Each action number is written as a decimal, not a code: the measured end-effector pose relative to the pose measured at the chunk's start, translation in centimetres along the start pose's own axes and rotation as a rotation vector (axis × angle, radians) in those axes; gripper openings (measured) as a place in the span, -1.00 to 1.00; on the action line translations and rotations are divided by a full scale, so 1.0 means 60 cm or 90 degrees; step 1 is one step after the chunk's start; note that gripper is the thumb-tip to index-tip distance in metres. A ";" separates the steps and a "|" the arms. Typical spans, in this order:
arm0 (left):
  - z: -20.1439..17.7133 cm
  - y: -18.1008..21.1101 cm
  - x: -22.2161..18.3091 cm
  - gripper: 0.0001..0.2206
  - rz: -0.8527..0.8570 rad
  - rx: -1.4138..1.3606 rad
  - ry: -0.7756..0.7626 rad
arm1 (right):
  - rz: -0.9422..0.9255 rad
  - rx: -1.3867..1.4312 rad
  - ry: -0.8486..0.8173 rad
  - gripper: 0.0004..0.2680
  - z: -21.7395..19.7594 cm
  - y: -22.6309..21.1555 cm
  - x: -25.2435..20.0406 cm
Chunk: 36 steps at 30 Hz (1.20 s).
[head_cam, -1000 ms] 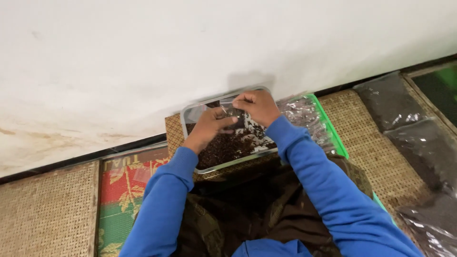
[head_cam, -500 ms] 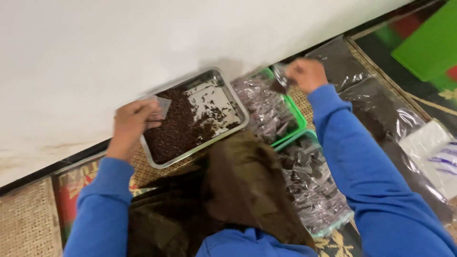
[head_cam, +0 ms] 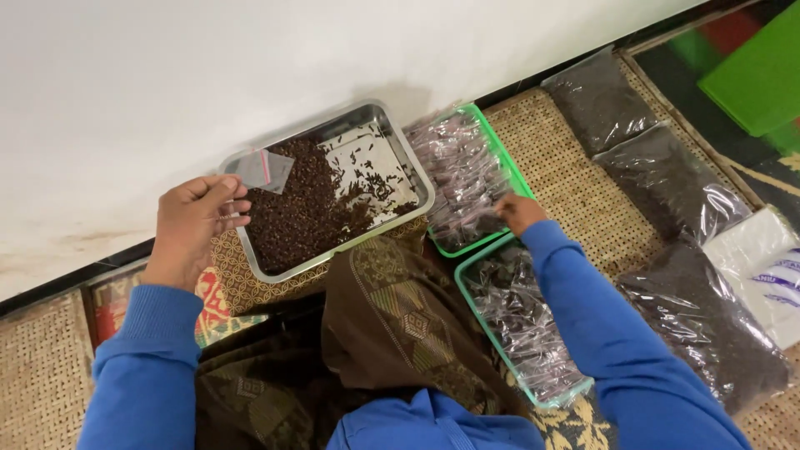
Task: The person fills small plastic bags with cloves from a metal tray by hand and places the filled bags into plastic baskets.
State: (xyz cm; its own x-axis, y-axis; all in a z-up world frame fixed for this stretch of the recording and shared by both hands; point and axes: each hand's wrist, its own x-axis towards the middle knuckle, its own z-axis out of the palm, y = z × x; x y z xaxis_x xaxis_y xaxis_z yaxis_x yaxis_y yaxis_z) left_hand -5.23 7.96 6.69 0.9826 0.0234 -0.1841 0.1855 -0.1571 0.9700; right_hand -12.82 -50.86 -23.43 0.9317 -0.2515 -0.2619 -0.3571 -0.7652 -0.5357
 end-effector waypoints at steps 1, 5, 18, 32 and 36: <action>0.002 0.001 0.002 -0.76 -0.003 0.001 0.000 | 0.002 0.000 -0.003 -0.94 0.006 -0.019 -0.004; 0.014 0.007 0.010 -0.76 -0.003 0.010 -0.026 | -0.056 -0.145 -0.030 -0.92 0.067 -0.026 0.020; 0.026 0.003 0.020 -0.76 0.002 0.022 -0.043 | 0.064 -0.053 0.061 -0.90 0.128 0.086 0.040; 0.042 -0.001 0.032 -0.73 -0.019 0.030 -0.055 | 0.140 -0.188 0.021 -0.89 0.008 0.121 0.101; 0.051 0.001 0.036 -0.73 -0.023 0.021 -0.054 | 0.124 -0.128 0.086 -0.71 0.026 0.121 0.069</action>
State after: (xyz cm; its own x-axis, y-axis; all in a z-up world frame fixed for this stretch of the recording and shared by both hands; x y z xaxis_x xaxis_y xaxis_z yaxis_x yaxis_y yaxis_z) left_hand -3.14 4.97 5.85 0.9708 -0.0543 -0.2336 0.2196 -0.1903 0.9569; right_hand -11.65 -56.55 -29.66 0.8518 -0.4717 -0.2278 -0.5228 -0.7929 -0.3130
